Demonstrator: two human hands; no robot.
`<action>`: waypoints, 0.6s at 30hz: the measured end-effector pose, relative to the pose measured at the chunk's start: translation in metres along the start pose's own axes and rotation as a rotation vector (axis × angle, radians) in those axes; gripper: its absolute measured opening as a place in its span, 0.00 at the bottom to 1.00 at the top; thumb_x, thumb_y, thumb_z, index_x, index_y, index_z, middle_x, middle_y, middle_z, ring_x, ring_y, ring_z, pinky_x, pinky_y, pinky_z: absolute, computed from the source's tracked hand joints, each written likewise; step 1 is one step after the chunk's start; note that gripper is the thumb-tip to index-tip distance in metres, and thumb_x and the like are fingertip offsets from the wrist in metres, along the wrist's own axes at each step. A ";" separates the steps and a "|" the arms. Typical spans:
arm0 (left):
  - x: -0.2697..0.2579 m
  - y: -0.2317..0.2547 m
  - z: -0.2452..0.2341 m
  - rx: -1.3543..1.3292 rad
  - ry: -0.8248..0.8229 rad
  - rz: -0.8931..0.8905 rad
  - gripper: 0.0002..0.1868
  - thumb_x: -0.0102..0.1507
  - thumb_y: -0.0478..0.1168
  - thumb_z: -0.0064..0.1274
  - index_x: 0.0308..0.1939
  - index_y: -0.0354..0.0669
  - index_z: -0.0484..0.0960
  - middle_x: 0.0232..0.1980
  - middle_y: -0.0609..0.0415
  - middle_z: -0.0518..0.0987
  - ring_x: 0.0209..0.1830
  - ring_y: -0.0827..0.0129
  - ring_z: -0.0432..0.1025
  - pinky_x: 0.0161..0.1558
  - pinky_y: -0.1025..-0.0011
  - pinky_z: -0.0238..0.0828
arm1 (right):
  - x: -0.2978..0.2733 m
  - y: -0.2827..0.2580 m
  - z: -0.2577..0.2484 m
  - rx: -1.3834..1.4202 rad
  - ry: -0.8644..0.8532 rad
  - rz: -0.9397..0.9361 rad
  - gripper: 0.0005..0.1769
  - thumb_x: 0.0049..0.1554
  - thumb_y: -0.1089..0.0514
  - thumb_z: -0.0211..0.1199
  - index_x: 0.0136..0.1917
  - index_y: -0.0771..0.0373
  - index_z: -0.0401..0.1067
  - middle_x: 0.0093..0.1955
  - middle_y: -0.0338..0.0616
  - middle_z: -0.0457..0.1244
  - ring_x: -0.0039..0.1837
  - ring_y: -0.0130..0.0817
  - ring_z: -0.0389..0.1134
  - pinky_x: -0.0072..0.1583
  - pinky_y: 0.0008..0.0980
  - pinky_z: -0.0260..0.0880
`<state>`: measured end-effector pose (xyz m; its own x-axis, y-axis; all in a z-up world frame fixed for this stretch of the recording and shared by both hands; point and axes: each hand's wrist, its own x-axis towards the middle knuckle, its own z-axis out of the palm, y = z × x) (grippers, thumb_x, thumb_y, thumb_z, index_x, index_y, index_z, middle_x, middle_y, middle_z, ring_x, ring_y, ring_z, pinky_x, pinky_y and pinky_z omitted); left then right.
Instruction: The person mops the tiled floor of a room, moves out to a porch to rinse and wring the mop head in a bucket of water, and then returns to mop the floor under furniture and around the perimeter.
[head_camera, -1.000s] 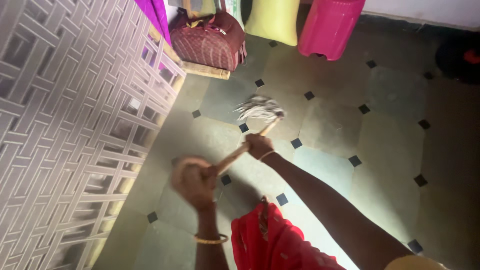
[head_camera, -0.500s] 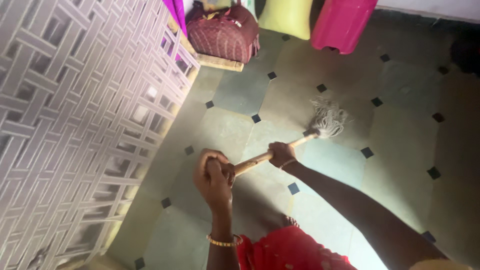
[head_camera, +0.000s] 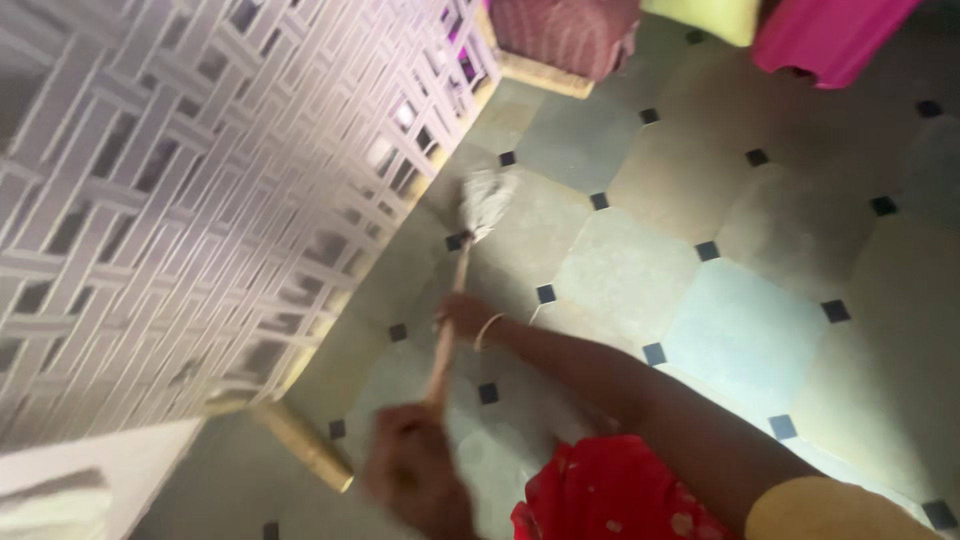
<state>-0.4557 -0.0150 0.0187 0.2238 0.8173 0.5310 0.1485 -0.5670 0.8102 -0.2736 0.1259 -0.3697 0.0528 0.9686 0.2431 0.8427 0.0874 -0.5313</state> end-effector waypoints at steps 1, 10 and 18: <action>0.007 0.004 -0.035 0.004 -0.004 -0.142 0.10 0.68 0.29 0.37 0.33 0.36 0.73 0.25 0.53 0.72 0.22 0.80 0.60 0.26 0.77 0.57 | 0.017 -0.031 0.018 0.080 -0.092 -0.038 0.11 0.51 0.50 0.66 0.47 0.54 0.79 0.52 0.48 0.68 0.59 0.49 0.70 0.62 0.47 0.69; -0.005 0.021 -0.123 0.367 0.174 -0.311 0.13 0.69 0.32 0.34 0.34 0.35 0.74 0.17 0.55 0.73 0.14 0.82 0.66 0.24 0.77 0.73 | 0.019 -0.276 0.088 0.474 -0.506 -0.175 0.23 0.49 0.43 0.64 0.54 0.57 0.75 0.50 0.51 0.71 0.53 0.51 0.72 0.54 0.48 0.71; -0.011 -0.041 -0.194 0.224 0.449 0.016 0.11 0.69 0.31 0.36 0.36 0.35 0.74 0.20 0.56 0.73 0.15 0.80 0.65 0.21 0.77 0.65 | 0.034 -0.320 0.042 0.087 -0.560 -0.343 0.14 0.52 0.42 0.63 0.46 0.48 0.81 0.42 0.44 0.72 0.48 0.47 0.74 0.51 0.48 0.73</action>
<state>-0.6514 0.0193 0.0275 -0.2020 0.7439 0.6370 0.3627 -0.5473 0.7542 -0.5643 0.1411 -0.2256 -0.5173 0.8551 -0.0360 0.7144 0.4083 -0.5682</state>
